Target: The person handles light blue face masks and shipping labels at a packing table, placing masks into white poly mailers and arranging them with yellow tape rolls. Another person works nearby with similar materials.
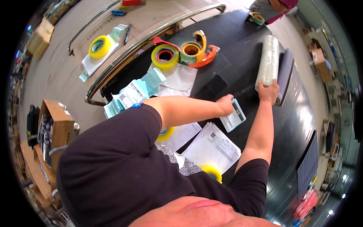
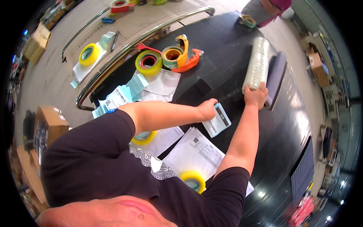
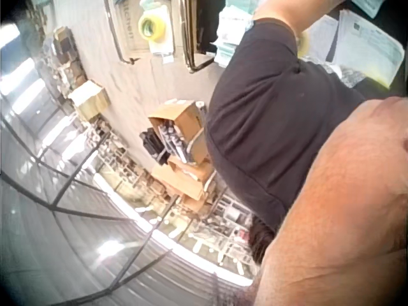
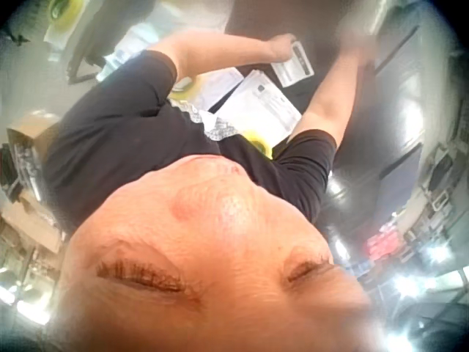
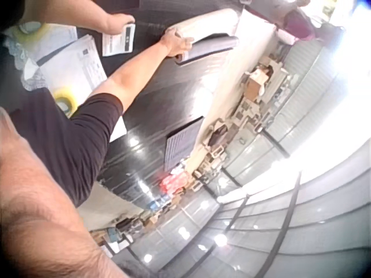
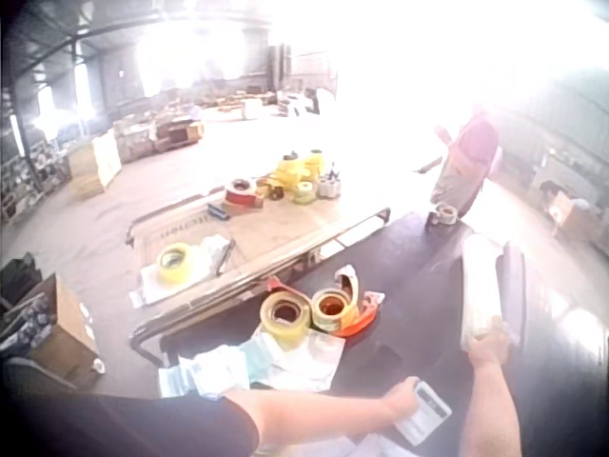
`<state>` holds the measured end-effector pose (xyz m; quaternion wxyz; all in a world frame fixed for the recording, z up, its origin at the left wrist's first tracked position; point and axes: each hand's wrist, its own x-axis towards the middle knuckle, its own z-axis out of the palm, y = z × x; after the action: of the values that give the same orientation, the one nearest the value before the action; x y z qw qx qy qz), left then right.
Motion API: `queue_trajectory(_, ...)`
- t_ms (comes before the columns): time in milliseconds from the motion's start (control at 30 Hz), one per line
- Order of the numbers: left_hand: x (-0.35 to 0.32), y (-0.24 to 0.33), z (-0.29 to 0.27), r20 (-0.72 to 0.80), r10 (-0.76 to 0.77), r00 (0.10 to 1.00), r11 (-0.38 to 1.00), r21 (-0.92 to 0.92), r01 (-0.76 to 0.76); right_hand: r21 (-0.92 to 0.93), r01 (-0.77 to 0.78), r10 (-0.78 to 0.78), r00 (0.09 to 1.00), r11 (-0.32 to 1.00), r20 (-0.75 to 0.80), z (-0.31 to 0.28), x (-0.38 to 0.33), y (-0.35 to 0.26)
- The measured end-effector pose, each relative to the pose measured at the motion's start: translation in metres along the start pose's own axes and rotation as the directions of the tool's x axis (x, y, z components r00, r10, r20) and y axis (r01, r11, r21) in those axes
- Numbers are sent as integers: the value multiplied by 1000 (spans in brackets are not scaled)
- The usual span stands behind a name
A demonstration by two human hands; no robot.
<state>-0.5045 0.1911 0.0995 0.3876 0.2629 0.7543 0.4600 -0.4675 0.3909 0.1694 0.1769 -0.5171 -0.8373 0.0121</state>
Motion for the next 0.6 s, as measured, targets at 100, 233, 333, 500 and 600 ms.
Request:
queue_trajectory(100,-3,3,-4,22,-36,999,998,-55,37,-82,-107,115,987,991,108,1,20,-20)
queue_trajectory(233,-13,17,-18,97,-105,990,994,-9,107,-45,-194,199,962,980,185,-6,28,-35)
queue_trajectory(333,-9,10,-12,76,-94,993,995,-32,96,-39,-24,24,1000,999,18,9,10,-24)
queue_trajectory(500,-5,-4,-6,-43,-32,999,981,-194,23,650,-115,-252,860,751,443,-8,-73,33)
queue_trajectory(600,-6,-6,0,-79,-40,996,950,-312,13,623,-583,-39,713,521,700,-39,-117,46)
